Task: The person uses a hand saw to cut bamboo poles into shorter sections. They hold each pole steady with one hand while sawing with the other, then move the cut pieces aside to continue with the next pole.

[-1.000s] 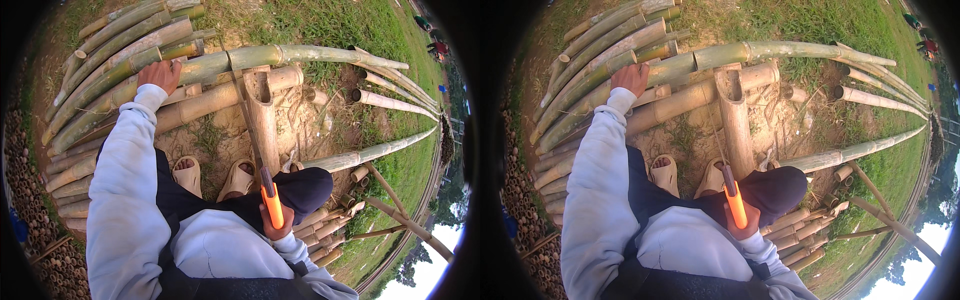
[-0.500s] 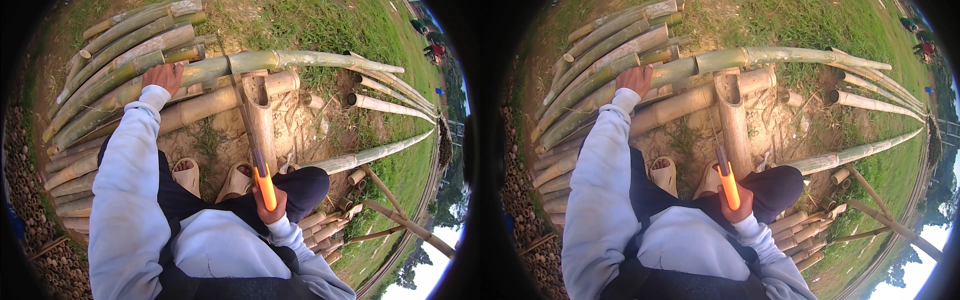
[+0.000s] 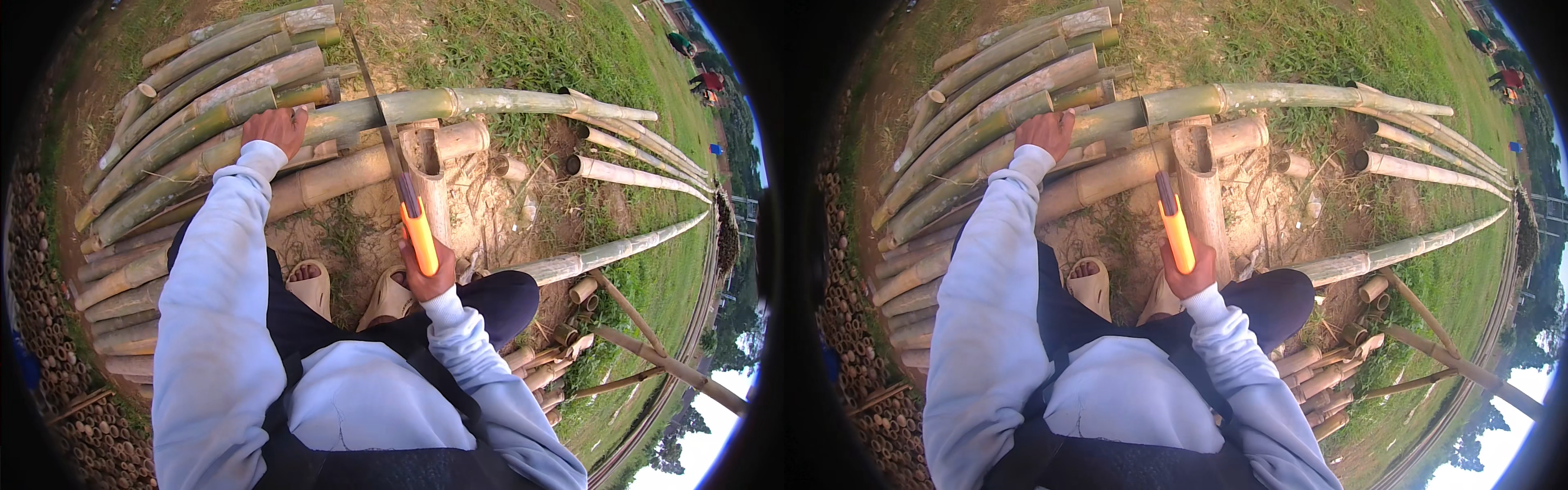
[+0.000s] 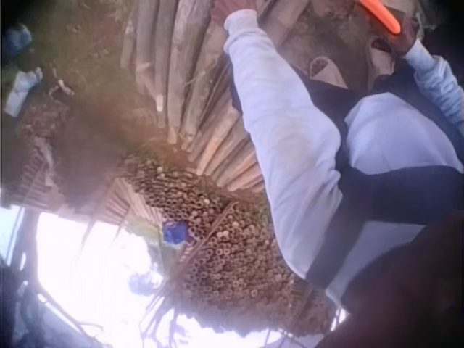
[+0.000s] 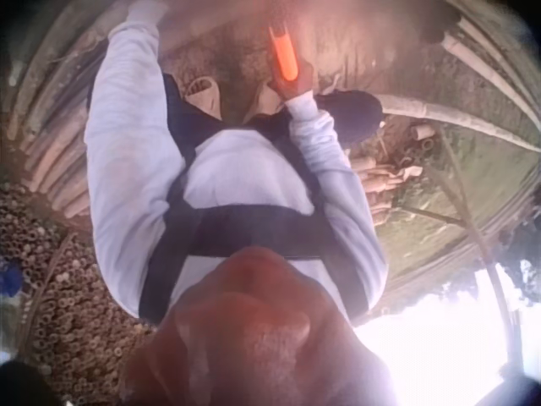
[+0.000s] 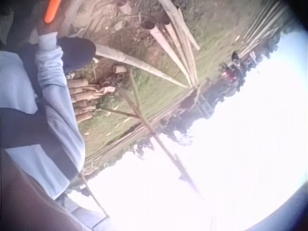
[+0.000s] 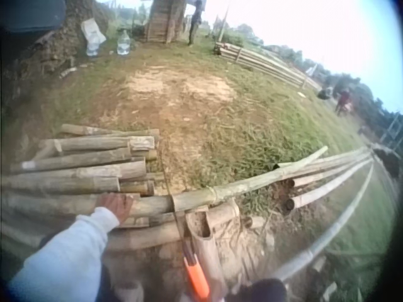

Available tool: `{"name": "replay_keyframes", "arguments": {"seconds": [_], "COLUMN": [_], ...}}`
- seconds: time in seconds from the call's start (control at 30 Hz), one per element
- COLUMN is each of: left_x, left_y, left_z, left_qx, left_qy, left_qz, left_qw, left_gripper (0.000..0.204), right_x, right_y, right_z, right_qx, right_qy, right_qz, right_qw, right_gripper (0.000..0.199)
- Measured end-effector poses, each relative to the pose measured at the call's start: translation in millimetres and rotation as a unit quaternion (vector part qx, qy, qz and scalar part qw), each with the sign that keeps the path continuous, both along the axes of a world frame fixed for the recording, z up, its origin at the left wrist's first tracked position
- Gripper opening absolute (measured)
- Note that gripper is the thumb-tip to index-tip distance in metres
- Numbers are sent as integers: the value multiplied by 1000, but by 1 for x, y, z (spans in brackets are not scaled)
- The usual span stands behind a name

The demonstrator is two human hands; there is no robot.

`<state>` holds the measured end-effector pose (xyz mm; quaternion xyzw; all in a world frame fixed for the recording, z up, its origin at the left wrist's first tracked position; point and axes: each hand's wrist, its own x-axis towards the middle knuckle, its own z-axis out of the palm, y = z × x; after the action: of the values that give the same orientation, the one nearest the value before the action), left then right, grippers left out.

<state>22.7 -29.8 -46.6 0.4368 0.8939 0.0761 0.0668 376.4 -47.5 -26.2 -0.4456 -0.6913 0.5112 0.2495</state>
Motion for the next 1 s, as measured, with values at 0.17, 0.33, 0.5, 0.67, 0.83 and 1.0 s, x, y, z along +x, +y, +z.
{"name": "replay_keyframes", "arguments": {"seconds": [0.17, 0.33, 0.5, 0.67, 0.83, 1.0], "left_x": [6, 12, 6, 3, 2, -2], "left_y": [-5, 7, 3, -5, -3, -2], "left_z": [9, 1, -1, -3, -8, -21], "left_qx": [-62, 18, 19, -22, -28, 47], "left_qy": [-9, 8, 21, -2, 2, 54], "left_qz": [8, -11, -13, 3, 3, -45], "left_qw": [998, 1000, 1000, 1000, 1000, 996], "left_gripper": [55, 56, 60, 56, 56, 58], "right_x": [79, -14, -39, 72, 35, -53], "right_y": [-74, 23, 44, -67, -26, 42], "right_z": [33, -19, -23, 28, -10, -45], "right_qx": [72, 55, 42, -8, 1, 127], "right_qy": [-46, 29, 59, -43, -37, 26], "right_qz": [24, -29, -17, 4, -4, -22], "right_qw": [996, 998, 997, 999, 999, 991], "right_gripper": [28, 18, 18, 16, 11, 15]}}
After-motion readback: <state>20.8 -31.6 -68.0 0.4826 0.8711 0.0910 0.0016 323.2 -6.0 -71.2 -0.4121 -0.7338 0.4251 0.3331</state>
